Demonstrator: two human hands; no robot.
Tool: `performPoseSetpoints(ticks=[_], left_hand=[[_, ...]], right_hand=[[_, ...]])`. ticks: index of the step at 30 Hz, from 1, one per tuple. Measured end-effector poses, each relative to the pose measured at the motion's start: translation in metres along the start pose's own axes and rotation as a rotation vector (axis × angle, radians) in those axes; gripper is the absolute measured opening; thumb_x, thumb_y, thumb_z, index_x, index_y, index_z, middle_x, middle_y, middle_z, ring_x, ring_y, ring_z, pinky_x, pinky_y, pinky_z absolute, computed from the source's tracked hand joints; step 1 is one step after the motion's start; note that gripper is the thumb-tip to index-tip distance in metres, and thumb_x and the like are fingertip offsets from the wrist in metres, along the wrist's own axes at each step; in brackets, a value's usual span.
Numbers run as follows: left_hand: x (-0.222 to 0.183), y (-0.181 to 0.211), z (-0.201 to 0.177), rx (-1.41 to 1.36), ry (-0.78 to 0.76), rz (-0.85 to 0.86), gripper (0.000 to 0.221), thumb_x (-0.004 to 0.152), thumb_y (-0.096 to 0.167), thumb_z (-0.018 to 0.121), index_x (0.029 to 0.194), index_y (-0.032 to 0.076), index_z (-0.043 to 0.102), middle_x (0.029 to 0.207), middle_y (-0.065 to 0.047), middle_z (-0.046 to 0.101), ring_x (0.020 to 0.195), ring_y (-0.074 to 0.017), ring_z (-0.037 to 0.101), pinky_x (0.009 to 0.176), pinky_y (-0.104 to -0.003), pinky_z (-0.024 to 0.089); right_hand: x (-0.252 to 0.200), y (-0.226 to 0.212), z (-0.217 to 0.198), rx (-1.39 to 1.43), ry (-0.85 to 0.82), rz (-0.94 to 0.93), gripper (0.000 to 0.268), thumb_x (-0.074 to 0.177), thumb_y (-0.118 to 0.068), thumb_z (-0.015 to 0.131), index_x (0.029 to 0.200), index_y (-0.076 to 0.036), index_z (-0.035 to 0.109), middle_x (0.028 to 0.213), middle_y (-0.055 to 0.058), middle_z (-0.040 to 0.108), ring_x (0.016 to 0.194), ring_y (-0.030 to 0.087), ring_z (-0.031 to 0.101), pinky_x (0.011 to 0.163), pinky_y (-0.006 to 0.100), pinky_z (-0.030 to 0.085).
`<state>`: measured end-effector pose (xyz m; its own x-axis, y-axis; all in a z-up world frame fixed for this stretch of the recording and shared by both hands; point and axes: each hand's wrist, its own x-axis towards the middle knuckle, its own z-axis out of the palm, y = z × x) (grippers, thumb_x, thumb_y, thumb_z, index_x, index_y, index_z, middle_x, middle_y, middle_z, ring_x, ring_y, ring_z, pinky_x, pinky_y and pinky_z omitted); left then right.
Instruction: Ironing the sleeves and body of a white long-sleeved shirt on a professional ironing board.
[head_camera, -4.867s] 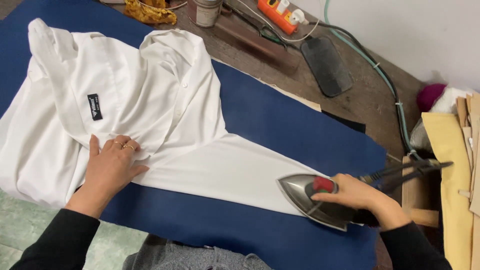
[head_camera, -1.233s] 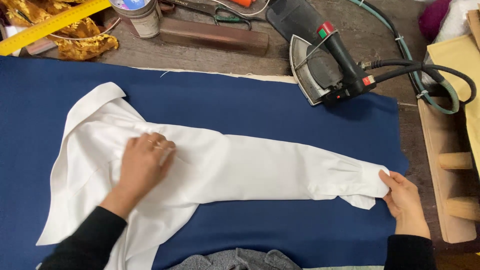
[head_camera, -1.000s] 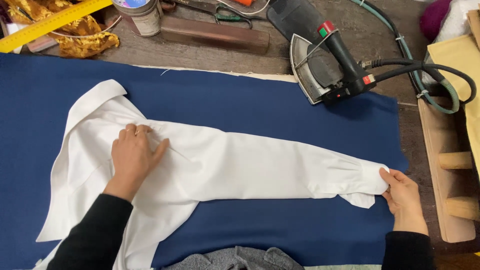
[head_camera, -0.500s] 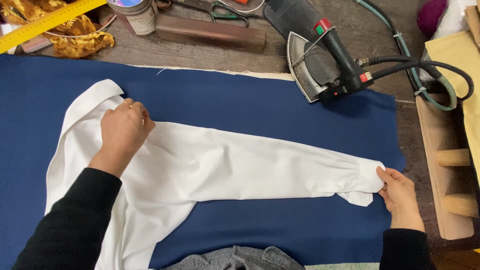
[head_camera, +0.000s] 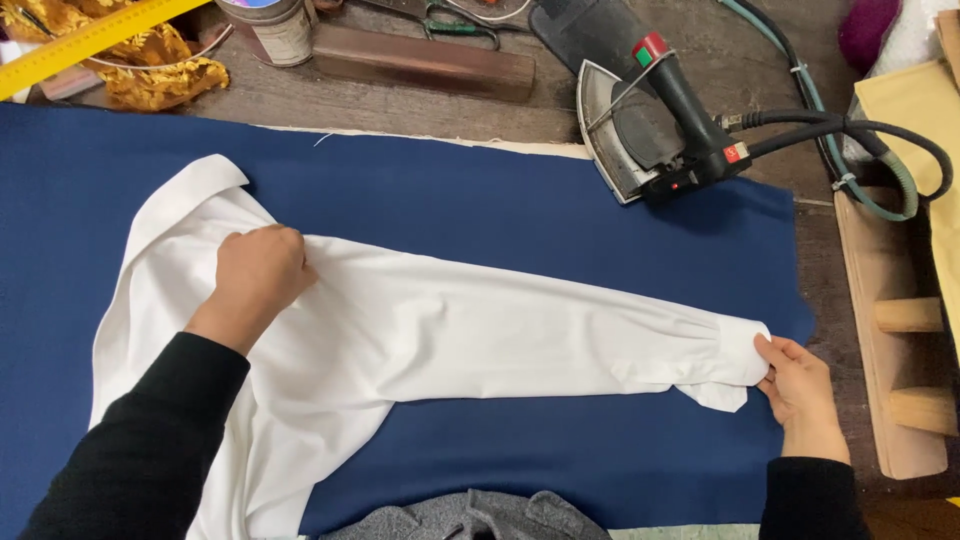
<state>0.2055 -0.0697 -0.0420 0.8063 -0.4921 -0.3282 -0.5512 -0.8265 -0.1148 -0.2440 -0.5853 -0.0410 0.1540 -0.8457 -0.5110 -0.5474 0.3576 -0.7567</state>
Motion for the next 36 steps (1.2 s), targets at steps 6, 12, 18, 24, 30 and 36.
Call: performPoseSetpoints(ticks=[6, 12, 18, 24, 30, 36], left_hand=[[0.004, 0.006, 0.005, 0.077, 0.382, -0.006, 0.008, 0.068, 0.021, 0.06, 0.065, 0.014, 0.059, 0.076, 0.0, 0.057, 0.064, -0.0248, 0.06, 0.058, -0.035, 0.039], [-0.021, 0.075, 0.012, -0.188, 0.693, 0.194, 0.02, 0.068, 0.007, 0.061, 0.087, 0.005, 0.059, 0.089, -0.016, 0.055, 0.07, -0.0357, 0.053, 0.055, -0.047, 0.041], [-0.088, 0.187, 0.005, -0.497, 0.289, 0.672, 0.054, 0.086, 0.007, 0.054, 0.138, -0.003, 0.043, 0.144, -0.026, 0.041, 0.137, -0.0372, 0.035, 0.112, -0.051, 0.027], [-0.076, 0.104, -0.003, -0.366, 0.091, 0.322, 0.069, 0.091, 0.041, 0.056, 0.147, 0.005, 0.037, 0.151, -0.021, 0.034, 0.143, -0.0385, 0.024, 0.111, -0.064, 0.01], [-0.069, 0.028, 0.017, -0.277, 0.215, 0.029, 0.062, 0.099, 0.055, 0.026, 0.153, 0.027, 0.021, 0.162, 0.008, 0.014, 0.147, -0.0369, 0.01, 0.114, -0.068, -0.003], [-0.066, 0.031, 0.026, -0.278, 0.199, 0.026, 0.063, 0.095, 0.054, 0.037, 0.152, 0.028, 0.028, 0.16, 0.005, 0.023, 0.147, -0.0374, 0.016, 0.112, -0.072, -0.001]], right_hand=[[0.009, 0.004, 0.001, -0.021, 0.031, -0.009, 0.012, 0.092, -0.02, 0.07, 0.099, -0.015, 0.062, 0.093, -0.002, 0.064, 0.085, 0.01, 0.062, 0.072, 0.028, 0.053], [-0.029, -0.001, 0.075, -0.597, 0.519, -0.816, 0.019, 0.093, -0.006, 0.069, 0.111, -0.002, 0.064, 0.102, 0.017, 0.067, 0.088, 0.033, 0.063, 0.079, 0.043, 0.048], [-0.222, -0.022, 0.244, -0.372, -0.415, -0.963, 0.044, 0.093, -0.001, 0.043, 0.136, 0.008, 0.044, 0.137, 0.032, 0.044, 0.133, 0.048, 0.032, 0.112, 0.054, 0.018], [-0.169, 0.006, 0.211, -0.942, -0.396, -1.042, 0.054, 0.097, -0.025, 0.047, 0.149, -0.017, 0.033, 0.158, 0.012, 0.024, 0.144, 0.038, 0.015, 0.107, 0.068, 0.005], [-0.133, -0.003, 0.144, -1.026, -0.102, -0.804, 0.054, 0.101, -0.034, 0.039, 0.152, -0.018, 0.028, 0.161, 0.014, 0.016, 0.146, 0.038, 0.012, 0.111, 0.067, 0.006], [-0.138, -0.007, 0.141, -0.975, -0.146, -0.725, 0.056, 0.101, -0.038, 0.037, 0.152, -0.016, 0.025, 0.161, 0.015, 0.01, 0.147, 0.037, 0.006, 0.114, 0.062, 0.003]])
